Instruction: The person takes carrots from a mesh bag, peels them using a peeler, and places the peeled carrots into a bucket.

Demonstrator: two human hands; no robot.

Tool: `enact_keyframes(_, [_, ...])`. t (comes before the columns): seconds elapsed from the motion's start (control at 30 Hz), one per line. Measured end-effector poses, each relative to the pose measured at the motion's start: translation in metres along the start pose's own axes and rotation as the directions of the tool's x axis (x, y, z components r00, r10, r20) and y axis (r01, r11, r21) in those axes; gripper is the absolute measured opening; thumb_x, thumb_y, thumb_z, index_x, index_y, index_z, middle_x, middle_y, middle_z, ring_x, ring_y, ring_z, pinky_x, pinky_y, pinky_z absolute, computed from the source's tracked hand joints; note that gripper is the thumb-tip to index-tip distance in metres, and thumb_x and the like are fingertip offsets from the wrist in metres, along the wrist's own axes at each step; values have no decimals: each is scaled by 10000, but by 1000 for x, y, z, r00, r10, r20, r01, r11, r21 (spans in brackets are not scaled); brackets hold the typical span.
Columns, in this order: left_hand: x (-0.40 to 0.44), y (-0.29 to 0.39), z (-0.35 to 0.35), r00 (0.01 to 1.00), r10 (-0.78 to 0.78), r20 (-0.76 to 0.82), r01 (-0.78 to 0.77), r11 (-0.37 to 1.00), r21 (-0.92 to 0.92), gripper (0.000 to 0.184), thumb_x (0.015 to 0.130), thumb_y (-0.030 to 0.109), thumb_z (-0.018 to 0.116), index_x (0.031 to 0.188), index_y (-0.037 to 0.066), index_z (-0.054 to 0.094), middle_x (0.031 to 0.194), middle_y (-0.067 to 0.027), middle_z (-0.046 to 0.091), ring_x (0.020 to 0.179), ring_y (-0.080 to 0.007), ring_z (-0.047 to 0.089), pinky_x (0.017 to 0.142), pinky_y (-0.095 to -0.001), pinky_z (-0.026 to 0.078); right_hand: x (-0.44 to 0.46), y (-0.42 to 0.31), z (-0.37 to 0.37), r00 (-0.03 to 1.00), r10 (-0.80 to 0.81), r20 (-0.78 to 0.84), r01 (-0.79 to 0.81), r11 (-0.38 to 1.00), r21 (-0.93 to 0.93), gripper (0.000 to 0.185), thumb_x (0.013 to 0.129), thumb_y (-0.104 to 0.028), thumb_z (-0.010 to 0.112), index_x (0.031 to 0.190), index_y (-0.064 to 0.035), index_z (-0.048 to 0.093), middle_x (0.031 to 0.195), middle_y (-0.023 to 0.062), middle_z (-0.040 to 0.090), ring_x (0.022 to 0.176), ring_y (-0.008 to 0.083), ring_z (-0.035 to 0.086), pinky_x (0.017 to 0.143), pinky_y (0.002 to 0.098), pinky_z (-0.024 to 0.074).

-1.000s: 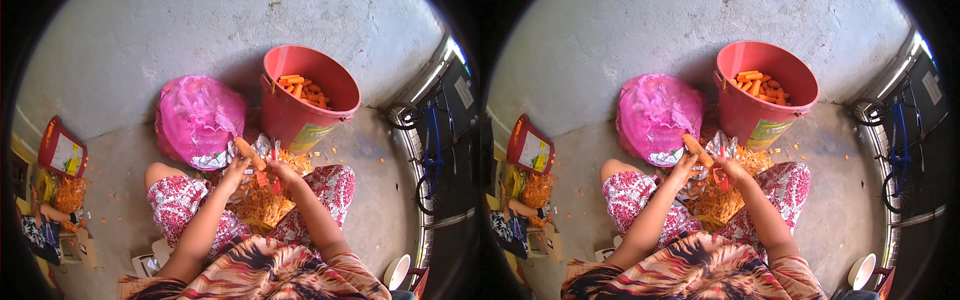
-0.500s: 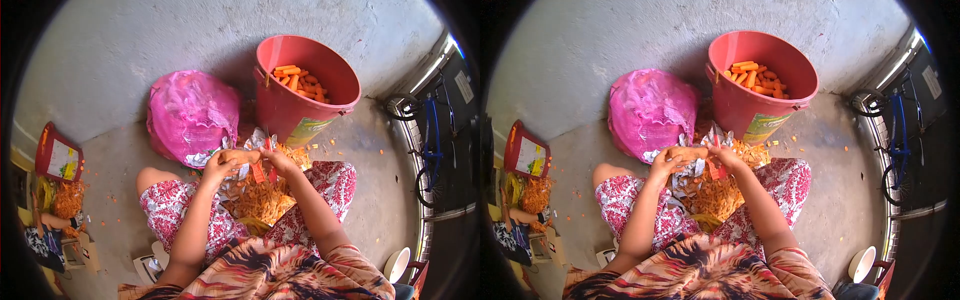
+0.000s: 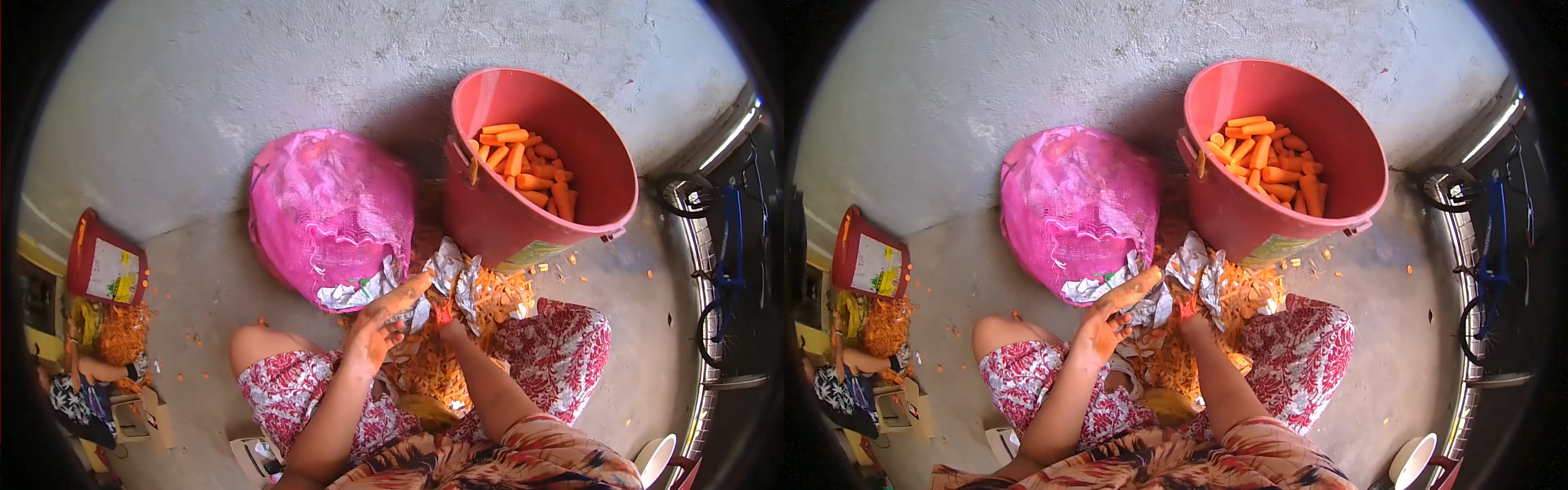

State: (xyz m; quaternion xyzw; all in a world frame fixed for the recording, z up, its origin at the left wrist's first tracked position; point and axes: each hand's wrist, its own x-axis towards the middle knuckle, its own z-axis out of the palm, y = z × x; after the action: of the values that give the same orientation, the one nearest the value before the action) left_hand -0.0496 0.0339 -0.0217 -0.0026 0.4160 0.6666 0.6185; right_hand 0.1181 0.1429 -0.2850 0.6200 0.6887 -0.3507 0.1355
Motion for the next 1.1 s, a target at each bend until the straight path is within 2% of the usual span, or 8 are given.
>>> enact_keyframes(0.07, [5, 0, 1, 999, 32, 29, -31, 999, -17, 334, 781, 144, 558, 1083, 120, 417, 1016, -61, 487, 867, -195, 503, 731, -343, 423, -25, -19, -17, 958, 280, -56, -253, 924, 287, 554, 740, -369, 536, 1098, 19, 369, 1132, 284, 390, 997, 400, 456, 820, 426, 399])
enact_keyframes(0.27, [12, -4, 1, 997, 71, -14, -71, 997, -3, 459, 729, -71, 497, 1116, 100, 319, 1054, -126, 454, 929, -272, 515, 780, -379, 443, -23, -10, -15, 940, 244, -237, -199, 960, 198, 476, 730, -331, 557, 1040, 2, 418, 1115, 220, 381, 934, 373, 493, 767, 420, 431])
enact_keyframes(0.37, [13, -5, 3, 998, 59, 5, -59, 997, 44, 481, 706, -101, 478, 1105, 98, 299, 1081, -136, 440, 915, -286, 512, 759, -379, 450, -9, 11, -1, 956, 85, -280, -57, 993, 107, 391, 698, -278, 590, 944, 11, 496, 1009, 286, 467, 883, 391, 514, 732, 413, 436])
enact_keyframes(0.57, [15, -8, -4, 995, -46, 89, 36, 993, 108, 705, 603, -165, 469, 1217, 127, 286, 1113, -126, 411, 903, -251, 516, 725, -339, 463, -19, 27, -9, 989, -70, -129, 85, 989, 121, 360, 683, -255, 587, 913, 16, 533, 811, 218, 581, 777, 354, 563, 691, 417, 444])
enact_keyframes(0.77, [16, -20, -6, 986, 142, 88, -167, 826, 539, 582, 580, -143, 505, 1111, 94, 478, 984, -91, 514, 785, -148, 531, 635, -268, 460, -49, -1, -67, 948, 189, -257, -102, 943, 316, 476, 725, -430, 526, 866, 24, 553, 851, 244, 568, 859, 369, 540, 726, 433, 428])
enact_keyframes(0.8, [32, -38, -25, 925, 330, 188, -368, 652, 663, 538, 616, -103, 549, 1107, 106, 481, 929, -74, 527, 682, -110, 533, 560, -237, 455, -52, -11, -82, 960, 134, -244, -42, 937, 348, 535, 752, -483, 455, 882, 27, 549, 873, 251, 562, 883, 372, 529, 743, 426, 418])
enact_keyframes(0.93, [21, -40, -11, 974, 223, 47, -210, 799, 563, 491, 695, 16, 600, 1150, 105, 437, 930, -90, 541, 609, -134, 555, 461, -238, 440, -117, -64, -137, 956, -246, -163, 289, 890, 352, 554, 844, -483, 337, 971, 24, 522, 864, 207, 582, 816, 320, 565, 729, 375, 420])
enact_keyframes(1.1, [28, -51, -15, 885, 442, 143, -348, 425, 836, 484, 707, 34, 583, 1154, 49, 397, 952, -131, 534, 689, -181, 576, 414, -259, 475, -203, -91, -153, 879, -464, -112, 477, 865, 157, 547, 872, -442, 262, 913, 50, 498, 835, 277, 548, 853, 398, 515, 758, 432, 394])
